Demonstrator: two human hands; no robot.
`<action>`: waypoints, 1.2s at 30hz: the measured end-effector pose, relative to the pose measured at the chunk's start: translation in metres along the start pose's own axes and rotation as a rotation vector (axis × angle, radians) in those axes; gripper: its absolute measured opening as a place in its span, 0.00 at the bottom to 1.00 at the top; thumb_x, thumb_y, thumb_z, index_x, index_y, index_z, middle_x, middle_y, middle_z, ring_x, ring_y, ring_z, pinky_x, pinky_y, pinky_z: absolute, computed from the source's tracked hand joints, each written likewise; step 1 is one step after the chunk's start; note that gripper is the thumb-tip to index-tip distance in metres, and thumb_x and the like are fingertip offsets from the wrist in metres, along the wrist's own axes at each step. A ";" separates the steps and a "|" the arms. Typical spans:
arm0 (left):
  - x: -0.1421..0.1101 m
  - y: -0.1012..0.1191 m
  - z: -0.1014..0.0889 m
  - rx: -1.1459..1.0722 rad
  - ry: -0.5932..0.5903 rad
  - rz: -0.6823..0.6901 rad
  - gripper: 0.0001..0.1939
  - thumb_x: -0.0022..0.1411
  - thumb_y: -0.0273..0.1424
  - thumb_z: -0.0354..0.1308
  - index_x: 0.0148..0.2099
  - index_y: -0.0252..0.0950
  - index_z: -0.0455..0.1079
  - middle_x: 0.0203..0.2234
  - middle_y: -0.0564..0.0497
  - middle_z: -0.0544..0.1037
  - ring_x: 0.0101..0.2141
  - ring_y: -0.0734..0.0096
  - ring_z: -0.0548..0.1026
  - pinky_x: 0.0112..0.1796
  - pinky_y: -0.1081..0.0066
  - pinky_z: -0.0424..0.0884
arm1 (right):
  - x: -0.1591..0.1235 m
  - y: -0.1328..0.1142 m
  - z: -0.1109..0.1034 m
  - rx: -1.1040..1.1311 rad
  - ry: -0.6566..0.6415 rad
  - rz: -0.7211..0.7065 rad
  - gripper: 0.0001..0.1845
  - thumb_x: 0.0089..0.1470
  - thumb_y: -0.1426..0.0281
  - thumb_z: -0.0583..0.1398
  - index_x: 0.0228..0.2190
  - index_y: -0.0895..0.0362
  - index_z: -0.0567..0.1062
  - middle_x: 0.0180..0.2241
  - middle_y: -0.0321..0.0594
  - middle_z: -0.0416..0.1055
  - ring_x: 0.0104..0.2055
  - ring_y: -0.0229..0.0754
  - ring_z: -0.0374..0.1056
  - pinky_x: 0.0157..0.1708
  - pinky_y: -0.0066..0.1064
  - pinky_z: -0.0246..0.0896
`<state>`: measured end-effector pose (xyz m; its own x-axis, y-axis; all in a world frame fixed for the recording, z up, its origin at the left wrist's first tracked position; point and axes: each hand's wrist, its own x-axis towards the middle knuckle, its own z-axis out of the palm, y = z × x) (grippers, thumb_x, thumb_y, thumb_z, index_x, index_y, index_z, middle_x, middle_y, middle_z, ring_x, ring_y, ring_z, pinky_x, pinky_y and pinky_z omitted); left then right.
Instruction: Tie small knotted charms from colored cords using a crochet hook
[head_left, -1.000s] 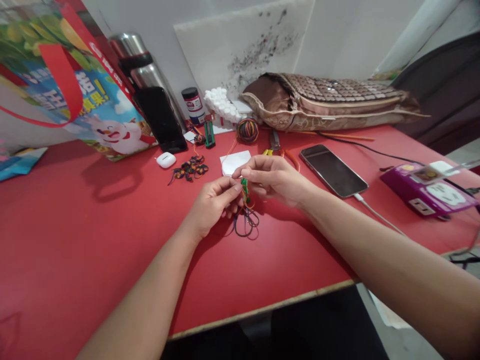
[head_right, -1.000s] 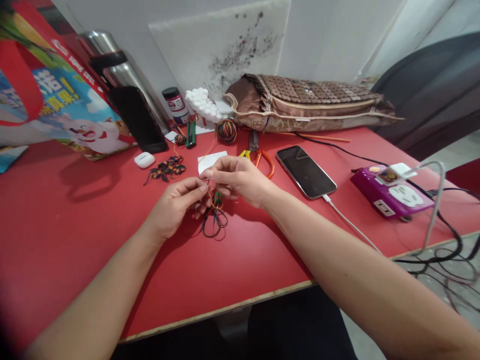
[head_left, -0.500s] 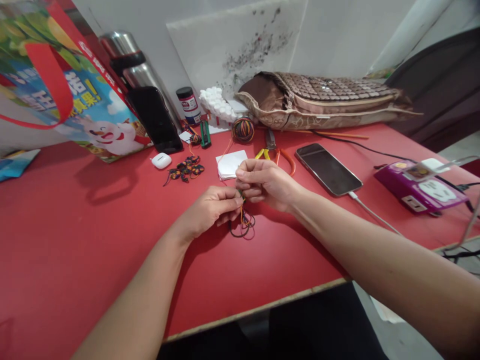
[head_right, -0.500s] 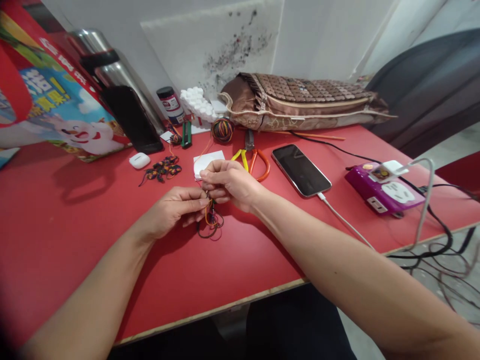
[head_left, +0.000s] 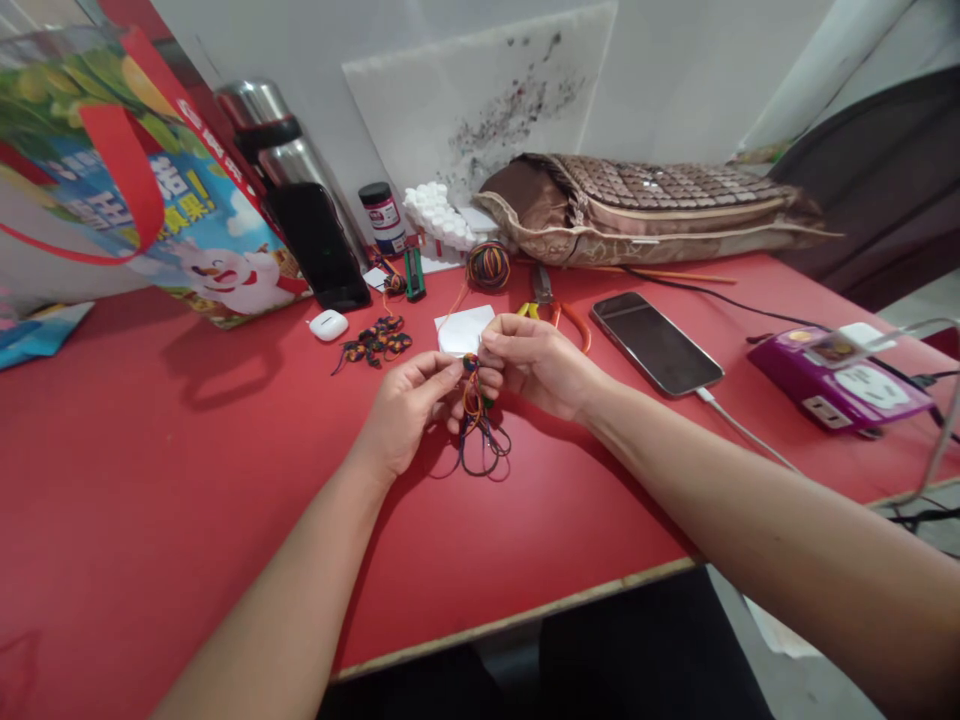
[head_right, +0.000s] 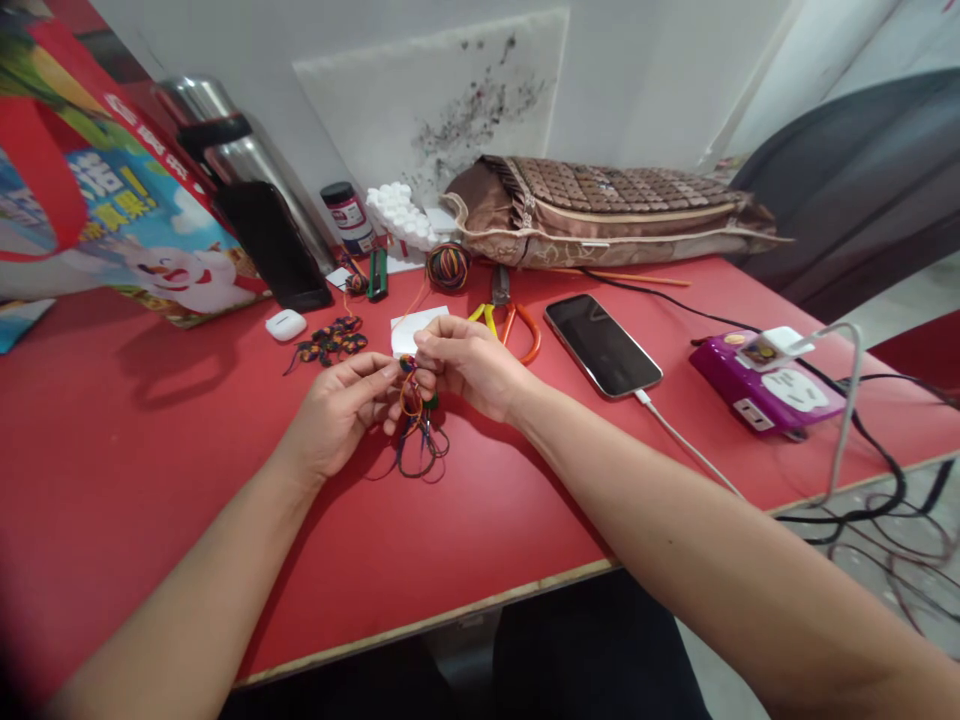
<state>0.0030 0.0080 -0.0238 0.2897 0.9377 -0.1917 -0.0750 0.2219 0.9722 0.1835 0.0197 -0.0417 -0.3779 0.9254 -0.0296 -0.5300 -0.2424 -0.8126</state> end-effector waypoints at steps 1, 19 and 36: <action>0.000 -0.001 0.000 0.011 -0.003 0.001 0.18 0.53 0.41 0.75 0.36 0.35 0.74 0.22 0.53 0.78 0.19 0.76 0.70 0.20 0.75 0.68 | 0.000 0.000 0.000 -0.005 -0.005 -0.001 0.16 0.59 0.70 0.68 0.26 0.55 0.66 0.23 0.30 0.63 0.24 0.34 0.63 0.28 0.29 0.63; -0.001 -0.005 0.000 0.337 0.044 0.241 0.06 0.61 0.34 0.66 0.34 0.38 0.74 0.18 0.58 0.70 0.19 0.76 0.64 0.23 0.72 0.63 | 0.002 0.004 0.004 -0.356 0.082 -0.001 0.09 0.51 0.72 0.67 0.27 0.56 0.70 0.18 0.28 0.63 0.18 0.31 0.56 0.18 0.24 0.50; -0.002 -0.005 0.001 0.107 0.019 0.119 0.14 0.61 0.41 0.68 0.37 0.38 0.71 0.18 0.59 0.70 0.15 0.78 0.64 0.15 0.76 0.58 | 0.004 0.007 0.002 -0.200 -0.039 -0.012 0.11 0.46 0.71 0.69 0.25 0.58 0.72 0.19 0.28 0.63 0.20 0.28 0.53 0.20 0.23 0.47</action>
<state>0.0042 0.0048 -0.0281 0.2665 0.9609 -0.0757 -0.0050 0.0799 0.9968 0.1770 0.0210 -0.0466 -0.4039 0.9148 0.0001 -0.3744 -0.1652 -0.9124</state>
